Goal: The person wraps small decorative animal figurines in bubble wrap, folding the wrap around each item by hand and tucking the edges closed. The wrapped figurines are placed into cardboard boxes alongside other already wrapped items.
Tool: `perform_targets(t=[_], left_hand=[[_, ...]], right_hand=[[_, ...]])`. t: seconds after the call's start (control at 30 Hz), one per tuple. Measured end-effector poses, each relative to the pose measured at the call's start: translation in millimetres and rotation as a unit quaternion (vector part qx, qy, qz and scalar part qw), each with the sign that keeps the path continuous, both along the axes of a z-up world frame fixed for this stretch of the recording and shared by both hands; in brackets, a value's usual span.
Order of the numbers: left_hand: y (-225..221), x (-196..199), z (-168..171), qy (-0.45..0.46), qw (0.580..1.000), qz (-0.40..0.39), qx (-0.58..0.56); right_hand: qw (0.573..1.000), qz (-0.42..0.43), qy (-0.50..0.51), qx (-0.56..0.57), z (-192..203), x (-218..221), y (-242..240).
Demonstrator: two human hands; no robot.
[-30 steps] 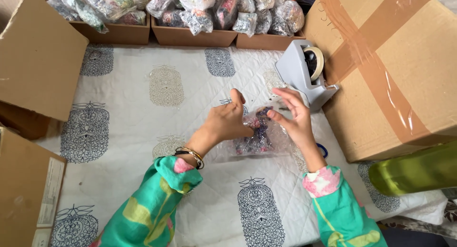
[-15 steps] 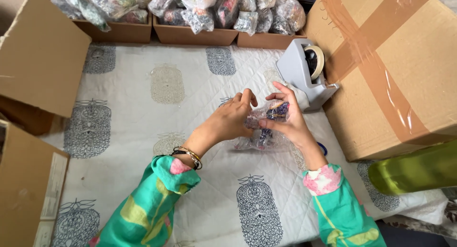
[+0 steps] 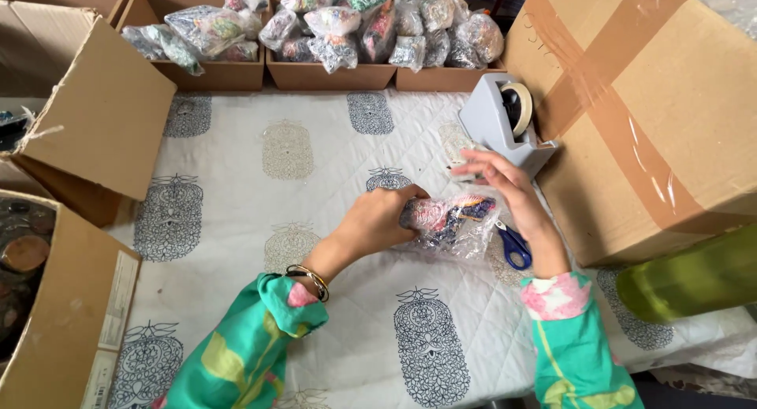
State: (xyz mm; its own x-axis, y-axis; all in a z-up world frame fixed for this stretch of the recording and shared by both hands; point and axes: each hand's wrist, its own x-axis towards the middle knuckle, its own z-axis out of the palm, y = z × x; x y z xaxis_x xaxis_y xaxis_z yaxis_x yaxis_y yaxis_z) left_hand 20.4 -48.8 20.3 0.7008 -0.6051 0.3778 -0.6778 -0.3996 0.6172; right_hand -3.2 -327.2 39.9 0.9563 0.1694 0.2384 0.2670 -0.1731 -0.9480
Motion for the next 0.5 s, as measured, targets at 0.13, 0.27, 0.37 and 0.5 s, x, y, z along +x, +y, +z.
perform_targets(t=[0.13,0.27,0.37,0.5], left_hand=[[1.8,-4.5,5.1,0.013,1.0,0.011,0.005],[0.6,-3.7,2.5,0.002,1.0,0.014,-0.004],[0.3,-3.2,2.4,0.001,1.0,0.021,0.002],[-0.7,-2.4,-0.3,-0.002,1.0,0.016,-0.008]], right_hand=[[0.994,0.066,0.084,-0.023,7.8,-7.3,-2.0],[0.996,0.039,0.082,0.005,2.2,-5.2,-7.0],[0.995,0.029,0.07,0.066,-2.4,-1.9,-16.8],[0.99,-0.02,0.064,0.121,5.3,-4.9,-18.5]])
